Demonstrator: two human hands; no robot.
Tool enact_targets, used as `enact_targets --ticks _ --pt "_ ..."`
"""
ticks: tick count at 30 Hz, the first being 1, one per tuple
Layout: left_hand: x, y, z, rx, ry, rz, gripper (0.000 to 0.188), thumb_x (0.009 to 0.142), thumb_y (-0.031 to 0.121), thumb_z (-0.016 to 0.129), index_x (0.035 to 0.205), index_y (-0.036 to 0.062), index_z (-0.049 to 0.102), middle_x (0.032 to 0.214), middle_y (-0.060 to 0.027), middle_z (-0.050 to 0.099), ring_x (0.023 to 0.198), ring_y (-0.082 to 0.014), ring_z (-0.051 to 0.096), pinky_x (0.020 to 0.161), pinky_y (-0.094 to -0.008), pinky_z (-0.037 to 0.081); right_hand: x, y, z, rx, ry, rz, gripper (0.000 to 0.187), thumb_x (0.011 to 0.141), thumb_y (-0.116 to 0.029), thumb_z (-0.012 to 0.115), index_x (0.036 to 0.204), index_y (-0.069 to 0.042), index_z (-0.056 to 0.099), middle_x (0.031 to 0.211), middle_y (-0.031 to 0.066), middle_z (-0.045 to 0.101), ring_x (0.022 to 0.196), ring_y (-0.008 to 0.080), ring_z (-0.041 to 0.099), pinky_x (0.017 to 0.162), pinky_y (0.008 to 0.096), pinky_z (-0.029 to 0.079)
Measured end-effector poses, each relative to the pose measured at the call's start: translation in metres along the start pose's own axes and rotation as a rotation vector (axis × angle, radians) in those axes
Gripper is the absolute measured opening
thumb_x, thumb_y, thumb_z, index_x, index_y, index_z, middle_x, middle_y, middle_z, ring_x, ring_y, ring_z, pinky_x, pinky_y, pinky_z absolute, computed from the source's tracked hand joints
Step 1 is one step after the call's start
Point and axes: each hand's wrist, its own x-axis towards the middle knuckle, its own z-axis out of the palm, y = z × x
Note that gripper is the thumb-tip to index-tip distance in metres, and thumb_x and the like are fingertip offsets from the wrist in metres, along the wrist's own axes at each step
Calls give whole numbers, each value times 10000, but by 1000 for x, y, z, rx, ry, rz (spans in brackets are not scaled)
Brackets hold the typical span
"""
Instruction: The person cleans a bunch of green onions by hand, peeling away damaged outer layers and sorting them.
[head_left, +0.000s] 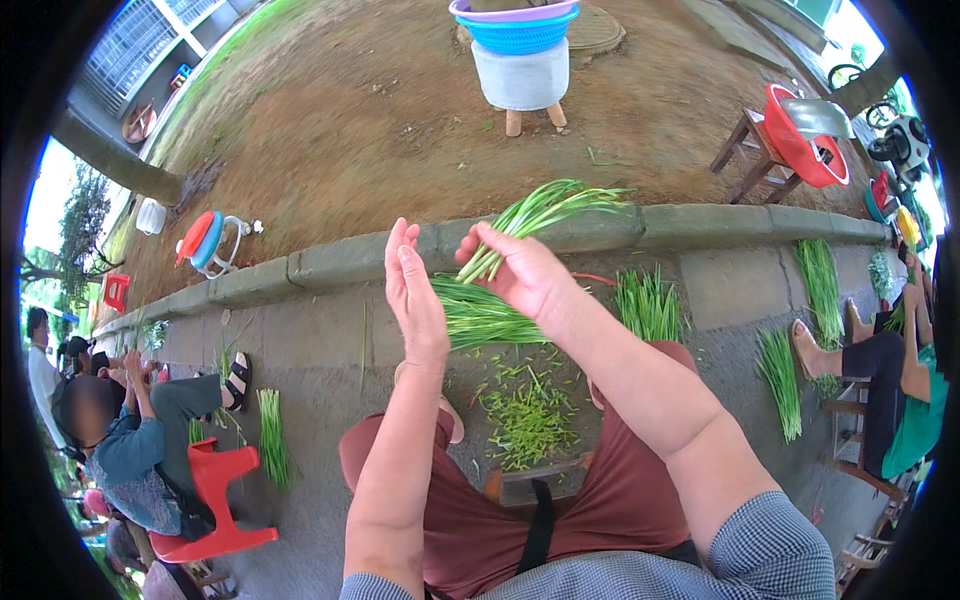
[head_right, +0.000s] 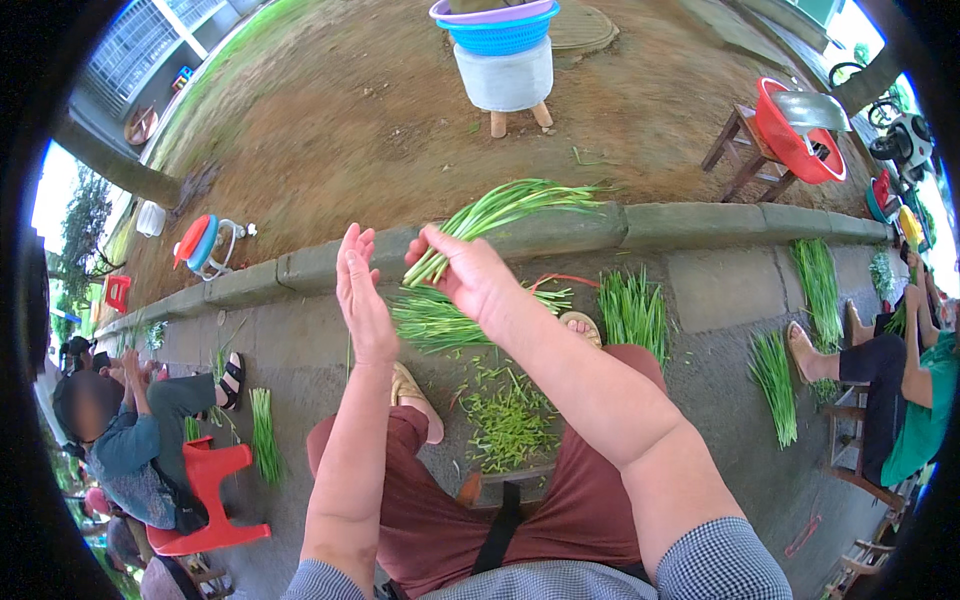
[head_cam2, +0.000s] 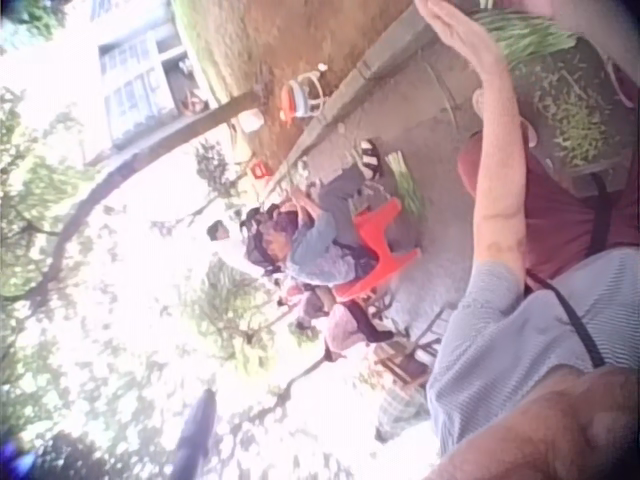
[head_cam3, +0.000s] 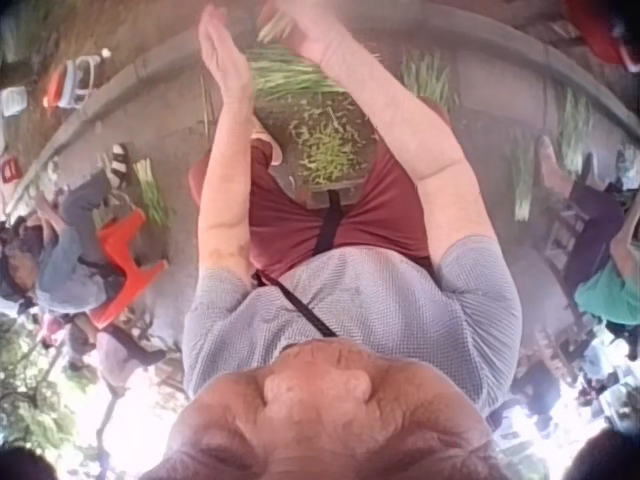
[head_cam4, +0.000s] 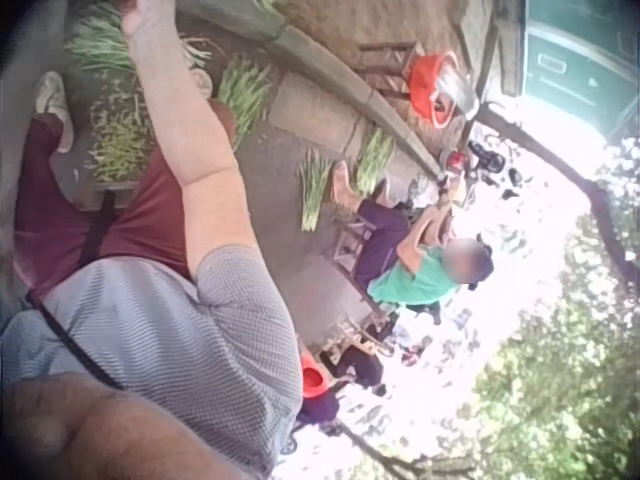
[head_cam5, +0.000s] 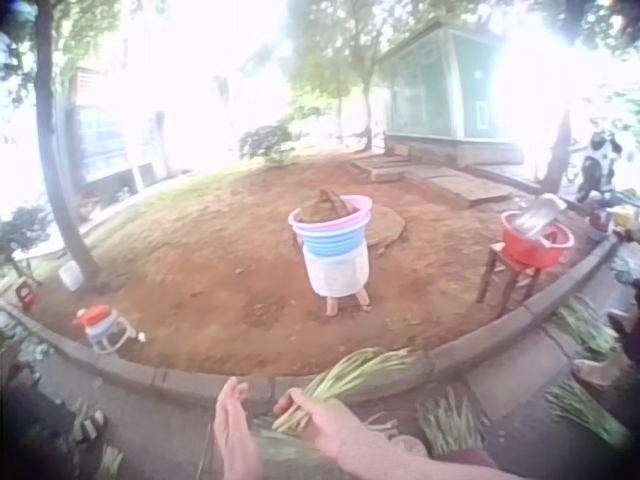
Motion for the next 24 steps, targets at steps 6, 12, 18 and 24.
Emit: enact_targets --ticks 6,12,18,24 --pt "-6 -12 13 -68 229 7 502 1029 388 281 1308 28 491 1271 -124 526 1209 -215 450 1034 -343 313 -15 42 10 -3 -26 138 125 913 -201 621 955 -85 607 875 53 653 824 179 608 737 347 474" --pt "-11 -10 14 -29 156 -41 503 1021 393 303 1312 21 478 1292 -133 503 1206 -240 441 1003 -341 335 -17 38 13 -7 -28 160 154 936 -222 585 949 -68 584 836 44 631 782 164 603 713 319 495" --pt "11 -11 -33 -521 15 -783 476 937 407 465 1322 128 497 1301 -52 522 1178 -202 447 956 -466 294 -16 1 12 -62 -292 265 159 946 -203 558 895 -52 552 721 13 555 641 135 547 603 300 476" --pt "6 8 -31 -759 -454 -873 857 852 730 383 1223 -28 534 1119 -145 620 1010 -244 584 882 -427 442 -28 -10 23 -418 -396 310 120 906 -159 579 899 -42 555 669 0 517 533 94 483 459 235 386"
